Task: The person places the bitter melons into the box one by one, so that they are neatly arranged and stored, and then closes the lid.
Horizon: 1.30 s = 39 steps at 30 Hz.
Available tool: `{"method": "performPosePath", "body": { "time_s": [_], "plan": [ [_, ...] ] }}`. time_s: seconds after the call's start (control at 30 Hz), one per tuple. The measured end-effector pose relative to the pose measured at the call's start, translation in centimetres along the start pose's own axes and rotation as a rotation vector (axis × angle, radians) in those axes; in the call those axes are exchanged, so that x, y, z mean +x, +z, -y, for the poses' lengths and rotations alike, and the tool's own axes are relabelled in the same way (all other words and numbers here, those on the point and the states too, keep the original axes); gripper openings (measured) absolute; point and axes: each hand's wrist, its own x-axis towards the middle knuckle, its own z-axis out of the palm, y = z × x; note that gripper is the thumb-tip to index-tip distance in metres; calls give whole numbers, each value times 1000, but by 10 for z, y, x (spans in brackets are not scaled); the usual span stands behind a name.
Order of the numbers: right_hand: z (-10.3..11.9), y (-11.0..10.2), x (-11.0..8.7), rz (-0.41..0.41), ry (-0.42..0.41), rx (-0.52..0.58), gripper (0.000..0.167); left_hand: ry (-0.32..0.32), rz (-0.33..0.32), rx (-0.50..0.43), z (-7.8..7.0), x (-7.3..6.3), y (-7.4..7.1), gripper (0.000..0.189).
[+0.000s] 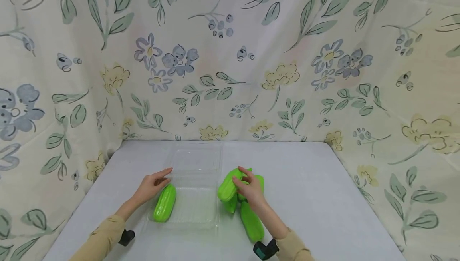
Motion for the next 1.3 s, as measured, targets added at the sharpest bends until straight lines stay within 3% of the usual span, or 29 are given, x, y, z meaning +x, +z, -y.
{"method": "performPosePath", "body": {
  "time_s": [0.33,0.67,1.3],
  "plan": [
    [1,16,-1,7,-38,14,51,-54,23,11,-2,0,-1,42],
    [-1,37,-1,83,-51,48,52,-45,26,12,0,1,-2,42],
    [-15,66,6,140,-89,41,57,-35,0,21,-1,1,1,42]
  ]
}}
